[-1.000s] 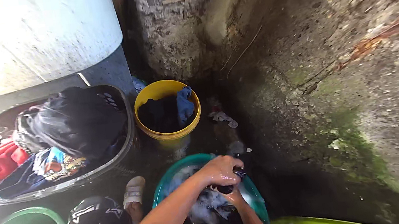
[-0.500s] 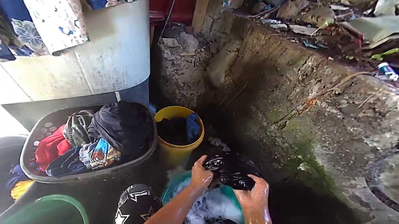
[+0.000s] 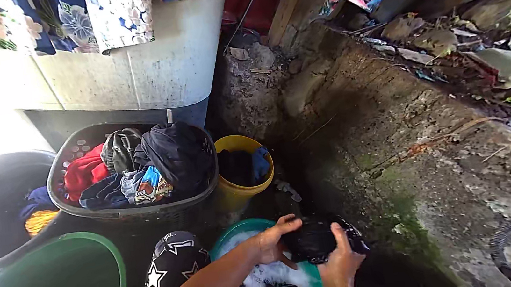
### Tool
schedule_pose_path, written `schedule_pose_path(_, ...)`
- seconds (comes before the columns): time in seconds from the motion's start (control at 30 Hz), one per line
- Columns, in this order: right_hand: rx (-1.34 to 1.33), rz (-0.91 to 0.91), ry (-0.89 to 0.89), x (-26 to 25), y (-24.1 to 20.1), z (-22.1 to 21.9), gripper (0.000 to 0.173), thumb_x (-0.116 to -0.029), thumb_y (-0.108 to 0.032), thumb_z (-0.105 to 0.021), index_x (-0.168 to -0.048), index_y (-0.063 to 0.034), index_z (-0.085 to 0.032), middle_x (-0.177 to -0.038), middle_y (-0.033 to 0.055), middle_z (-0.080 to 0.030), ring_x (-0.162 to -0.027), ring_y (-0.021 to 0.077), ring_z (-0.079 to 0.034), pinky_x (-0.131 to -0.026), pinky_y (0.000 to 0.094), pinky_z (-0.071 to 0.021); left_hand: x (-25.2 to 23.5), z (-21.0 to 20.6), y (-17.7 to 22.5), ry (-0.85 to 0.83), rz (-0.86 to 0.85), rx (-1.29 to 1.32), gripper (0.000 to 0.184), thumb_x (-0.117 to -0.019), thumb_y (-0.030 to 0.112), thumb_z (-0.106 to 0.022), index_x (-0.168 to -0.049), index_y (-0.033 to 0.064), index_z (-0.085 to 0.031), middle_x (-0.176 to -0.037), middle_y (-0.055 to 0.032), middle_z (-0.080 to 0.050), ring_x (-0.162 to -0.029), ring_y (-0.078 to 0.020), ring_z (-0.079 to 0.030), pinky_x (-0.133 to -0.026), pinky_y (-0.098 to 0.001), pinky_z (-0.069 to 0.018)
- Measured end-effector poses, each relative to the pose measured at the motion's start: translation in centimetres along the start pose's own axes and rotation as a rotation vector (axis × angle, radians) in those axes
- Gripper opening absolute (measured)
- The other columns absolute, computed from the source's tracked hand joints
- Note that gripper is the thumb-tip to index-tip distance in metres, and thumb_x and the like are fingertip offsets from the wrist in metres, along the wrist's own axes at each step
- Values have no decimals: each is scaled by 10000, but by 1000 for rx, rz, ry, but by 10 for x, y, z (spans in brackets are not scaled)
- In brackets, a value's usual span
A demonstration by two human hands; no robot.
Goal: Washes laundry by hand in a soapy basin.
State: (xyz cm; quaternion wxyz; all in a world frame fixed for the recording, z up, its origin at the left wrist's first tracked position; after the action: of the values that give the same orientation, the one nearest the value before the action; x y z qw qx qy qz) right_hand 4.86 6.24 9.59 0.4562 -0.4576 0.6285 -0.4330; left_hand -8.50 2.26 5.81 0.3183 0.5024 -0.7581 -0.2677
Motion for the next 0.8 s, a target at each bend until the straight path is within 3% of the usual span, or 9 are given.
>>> schedule_pose_path(0.07, 210, 374, -170, 16, 2, -4, 388, -840, -99, -694, -1145, 112, -578, -1050, 33, -675, -998, -2, -655, -909, 189, -561, -3, -7, -5, 166, -2, 242, 536, -1066, 558, -410, -1377, 144, -547, -1213, -137, -662, -1085, -275, -661, -902, -493, -559)
schedule_pose_path(0.17, 373, 627, -200, 37, 22, -8, 359, -906, -228, -663, -1003, 116, -646, -996, 87, -659, -1010, -18, -611, -952, 137, -484, -10, -7, -5, 478, -134, 437, 279, -1042, 306, -583, -1085, 36, -641, -874, -98, -699, -771, -188, -694, -713, -377, -591)
schedule_pose_path(0.23, 313, 251, -6, 50, 28, -12, 383, -1023, -129, -530, -1204, 209, -533, -1079, 167, -639, -987, 8, -619, -923, 166, -505, -9, -8, 3, 565, -284, 298, 165, -998, 109, -642, -1108, -14, -643, -922, -111, -708, -813, -161, -696, -761, -345, -596)
schedule_pose_path(0.3, 106, -254, 57, 46, 38, -11, 406, -1119, -276, -354, -1376, 12, -480, -1149, 94, -641, -993, 86, -652, -874, 295, -568, -9, -9, 7, 557, -433, -71, 188, -924, 30, -668, -1091, -56, -666, -990, -117, -677, -913, -136, -639, -863, -316, -532)
schedule_pose_path(0.4, -159, -700, -173, 44, 55, 13, 518, -1102, -467, -169, -1086, -150, -579, -861, 28, -664, -769, 140, -663, -669, 377, -578, -3, -14, 6, 394, -489, -627, 295, -874, 126, -705, -1094, -70, -718, -1032, -223, -716, -1002, -286, -684, -936, -486, -528)
schedule_pose_path(0.47, -335, -893, -371, 48, 64, 34, 599, -1042, -581, -254, -815, -206, -663, -711, 21, -714, -611, 125, -684, -540, 314, -581, 4, -25, 5, 211, -495, -938, 313, -874, 181, -715, -1064, -68, -718, -1002, -255, -724, -1002, -392, -696, -905, -604, -514)
schedule_pose_path(0.57, -464, -1017, -510, 49, 70, 51, 528, -1010, -564, -420, -862, -179, -749, -790, 53, -749, -694, 155, -724, -604, 328, -611, 4, -26, 7, 90, -418, -1114, 330, -908, 226, -698, -1069, -62, -701, -998, -263, -714, -1001, -433, -684, -876, -646, -497)
schedule_pose_path(0.67, -228, -982, -203, 36, 56, 19, 509, -1079, -499, -188, -1090, -163, -570, -895, 45, -676, -795, 172, -676, -629, 379, -569, -6, 0, 38, 277, -96, -1267, 462, -1049, 397, -521, -1210, -6, -678, -1150, -256, -694, -1132, -425, -660, -925, -653, -502)
schedule_pose_path(0.8, -258, -867, 10, 0, 32, -36, 416, -1070, -496, -281, -1203, -167, -497, -1034, 57, -612, -917, 185, -636, -720, 417, -552, 4, 34, 93, 572, 121, -1469, 518, -1087, 449, -447, -1330, 25, -621, -1332, -228, -631, -1241, -411, -611, -977, -626, -489)
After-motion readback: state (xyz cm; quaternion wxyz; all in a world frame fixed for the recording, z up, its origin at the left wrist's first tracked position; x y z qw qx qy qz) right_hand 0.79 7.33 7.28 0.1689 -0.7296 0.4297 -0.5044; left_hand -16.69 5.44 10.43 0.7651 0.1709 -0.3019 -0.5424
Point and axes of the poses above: each hand's wrist, its own x-axis away from the middle knuckle, its own z-axis out of the back of the hand, y = z × x, the point moved 2 cm from there along -x, towards the middle knuckle
